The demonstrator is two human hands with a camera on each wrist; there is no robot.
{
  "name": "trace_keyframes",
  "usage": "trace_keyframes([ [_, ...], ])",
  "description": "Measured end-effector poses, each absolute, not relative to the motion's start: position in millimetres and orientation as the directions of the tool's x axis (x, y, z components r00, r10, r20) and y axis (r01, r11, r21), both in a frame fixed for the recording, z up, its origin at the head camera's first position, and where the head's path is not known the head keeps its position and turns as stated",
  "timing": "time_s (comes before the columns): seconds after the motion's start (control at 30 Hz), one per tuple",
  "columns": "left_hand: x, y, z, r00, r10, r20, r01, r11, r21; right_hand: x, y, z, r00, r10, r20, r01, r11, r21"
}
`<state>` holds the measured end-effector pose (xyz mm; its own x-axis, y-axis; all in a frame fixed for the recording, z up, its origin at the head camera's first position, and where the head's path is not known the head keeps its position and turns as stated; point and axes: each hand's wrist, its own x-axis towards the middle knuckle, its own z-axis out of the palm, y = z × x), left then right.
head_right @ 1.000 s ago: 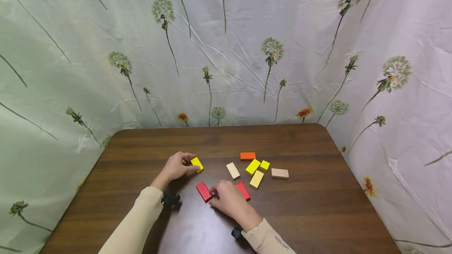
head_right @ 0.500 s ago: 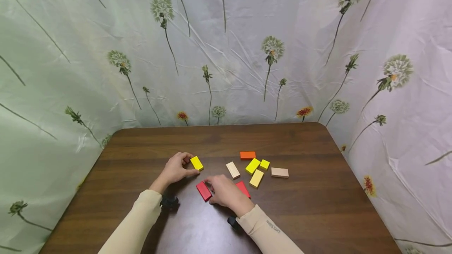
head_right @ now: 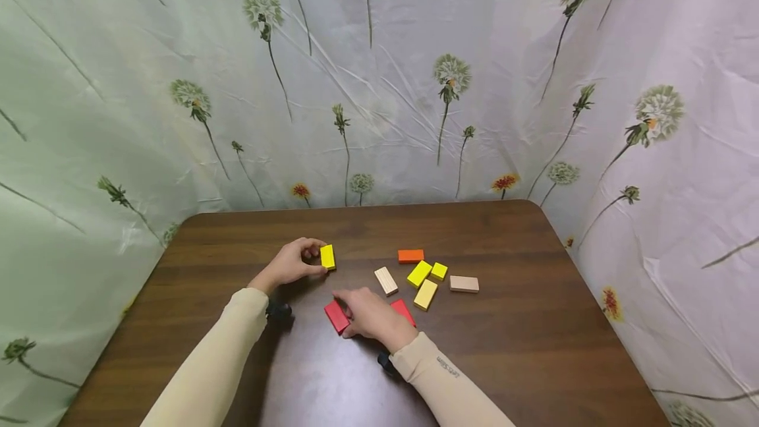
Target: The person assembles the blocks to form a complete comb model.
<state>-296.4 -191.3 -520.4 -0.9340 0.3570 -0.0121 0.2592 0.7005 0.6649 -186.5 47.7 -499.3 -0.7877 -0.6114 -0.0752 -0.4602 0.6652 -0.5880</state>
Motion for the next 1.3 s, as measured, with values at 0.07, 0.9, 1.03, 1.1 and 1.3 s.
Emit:
trace_keyframes([
  [0.07, -302.5, -188.7, -519.5, -0.927, 0.374, -0.02, 0.266, 0.695, 0.668, -188.1, 48.4, -499.4, -0.788, -0.61, -0.086, -0.45, 0.665, -0.596],
  [0.9, -318.3, -182.7, -528.3, -0.897, 0.429, -0.101, 0.192, 0.587, 0.786, -193.7, 56.3, -503.0, -0.772, -0.628, -0.102, -0.42, 0.623, -0.66],
  [1.03, -317.2, -184.1, -527.2, -0.902, 0.418, -0.111, 0.168, 0.574, 0.802, -196.3, 59.2, -503.2, -0.756, -0.64, -0.134, -0.401, 0.615, -0.679],
  [1.1, -316.9, -185.0, -527.7, -0.903, 0.416, -0.112, 0.164, 0.573, 0.803, -196.9, 60.1, -503.7, -0.75, -0.646, -0.142, -0.397, 0.611, -0.685],
  [1.3, -317.4, -186.3, -531.7, -0.903, 0.418, -0.103, 0.169, 0.564, 0.808, -196.3, 60.9, -505.1, -0.752, -0.645, -0.133, -0.382, 0.592, -0.71],
])
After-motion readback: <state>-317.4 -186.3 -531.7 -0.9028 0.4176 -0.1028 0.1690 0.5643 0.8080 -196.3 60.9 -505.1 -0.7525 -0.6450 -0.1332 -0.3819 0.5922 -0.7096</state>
